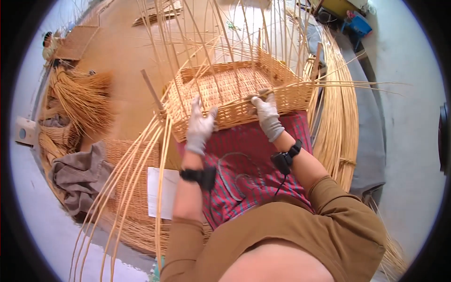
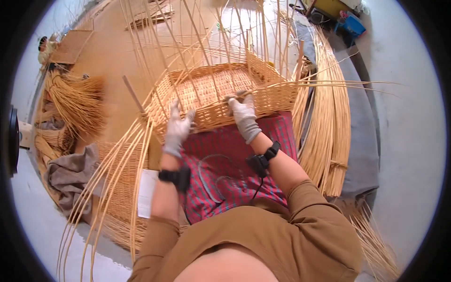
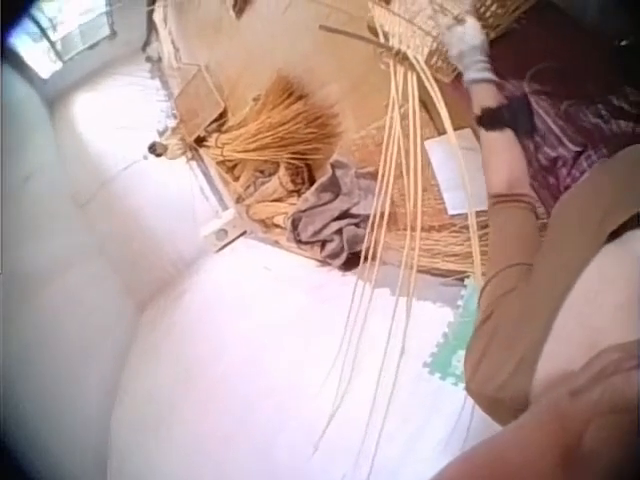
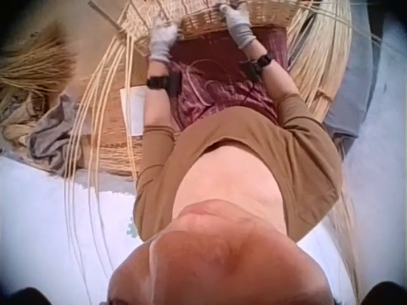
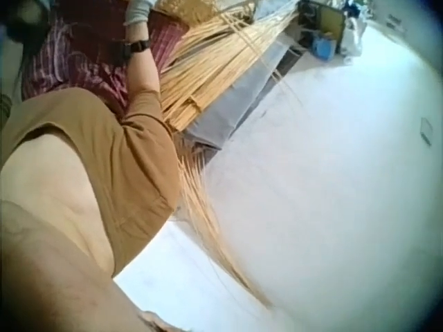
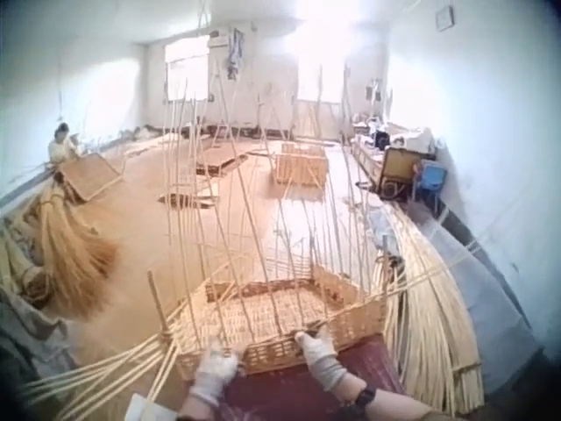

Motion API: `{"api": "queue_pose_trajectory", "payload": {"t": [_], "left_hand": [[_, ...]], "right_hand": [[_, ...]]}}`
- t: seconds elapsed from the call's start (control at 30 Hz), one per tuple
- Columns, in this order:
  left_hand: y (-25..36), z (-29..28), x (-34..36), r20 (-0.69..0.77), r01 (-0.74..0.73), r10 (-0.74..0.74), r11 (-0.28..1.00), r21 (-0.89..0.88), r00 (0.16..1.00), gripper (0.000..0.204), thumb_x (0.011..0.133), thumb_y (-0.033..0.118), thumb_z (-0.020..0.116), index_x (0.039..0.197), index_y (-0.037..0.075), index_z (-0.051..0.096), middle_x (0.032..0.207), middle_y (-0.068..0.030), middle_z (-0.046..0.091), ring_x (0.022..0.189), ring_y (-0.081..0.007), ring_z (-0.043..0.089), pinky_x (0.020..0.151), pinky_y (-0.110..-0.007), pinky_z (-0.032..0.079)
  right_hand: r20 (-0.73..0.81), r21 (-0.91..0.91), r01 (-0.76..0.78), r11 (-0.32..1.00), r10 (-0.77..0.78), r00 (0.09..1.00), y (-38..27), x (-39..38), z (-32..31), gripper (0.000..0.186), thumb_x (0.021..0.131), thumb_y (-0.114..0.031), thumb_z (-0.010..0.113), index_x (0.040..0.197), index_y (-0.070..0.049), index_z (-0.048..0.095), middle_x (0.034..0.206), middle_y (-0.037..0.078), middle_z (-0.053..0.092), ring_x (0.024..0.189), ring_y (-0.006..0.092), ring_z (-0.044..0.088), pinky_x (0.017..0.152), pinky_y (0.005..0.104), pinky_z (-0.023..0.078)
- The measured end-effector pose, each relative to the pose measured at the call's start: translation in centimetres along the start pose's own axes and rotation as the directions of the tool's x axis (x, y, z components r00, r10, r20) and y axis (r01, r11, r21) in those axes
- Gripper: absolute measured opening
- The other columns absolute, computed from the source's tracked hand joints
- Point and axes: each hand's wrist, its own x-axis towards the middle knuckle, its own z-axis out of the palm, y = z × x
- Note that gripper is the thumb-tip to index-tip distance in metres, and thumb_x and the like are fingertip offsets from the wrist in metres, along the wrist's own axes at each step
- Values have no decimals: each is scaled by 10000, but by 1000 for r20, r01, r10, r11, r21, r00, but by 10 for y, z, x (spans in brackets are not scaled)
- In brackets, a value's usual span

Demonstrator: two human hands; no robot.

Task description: Weaving a large rectangular wicker or willow basket.

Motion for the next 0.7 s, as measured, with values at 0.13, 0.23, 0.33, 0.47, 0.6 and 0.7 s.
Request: {"api": "queue_pose_trajectory", "payload": {"t": [0.13,0.23,0.33,0.47,0.6,0.7], "left_hand": [[-6,-6,43,192,313,-305,950,-11,933,316,1049,359,644,1198,83,679,1003,-92,737,607,-205,723,457,-329,563],[-20,-7,45,118,350,-333,920,-176,936,369,1036,383,665,1136,29,689,1011,-106,740,589,-232,723,474,-368,603],[-26,-9,46,97,272,-260,951,-146,961,377,1037,394,661,1109,27,710,970,-89,747,570,-225,712,483,-367,604],[-32,-13,66,111,245,-240,969,-36,965,290,986,309,747,1101,43,735,938,-61,741,656,-197,729,547,-349,620],[-34,-6,58,74,176,-181,982,69,981,333,971,272,766,1195,33,706,1013,-98,736,766,-163,723,633,-292,606],[-8,22,12,-146,-396,559,725,564,816,398,976,196,744,1307,15,617,1251,-155,662,998,-199,688,827,-311,576]], "right_hand": [[299,-571,331,751,-186,936,-61,11,43,376,990,-74,647,1321,-95,471,948,99,735,857,178,712,691,307,588],[730,-436,891,129,-528,434,-88,41,115,795,919,-40,660,1620,-219,330,1528,249,507,1354,377,567,1057,442,538],[715,-537,798,276,-354,603,-94,65,147,807,955,-59,643,1644,-256,272,1321,261,644,1146,365,672,957,445,571],[402,-372,648,664,-514,758,-72,41,69,462,1009,-207,644,1428,-131,466,801,165,683,699,273,689,669,441,560],[302,-204,99,974,-33,953,-50,-17,-36,340,1071,-109,538,1408,-98,500,1067,103,743,906,177,736,696,350,628],[294,-840,321,437,-132,947,-72,-14,-84,389,1017,-292,584,1329,-64,632,1134,132,775,874,193,775,783,369,622]]}}
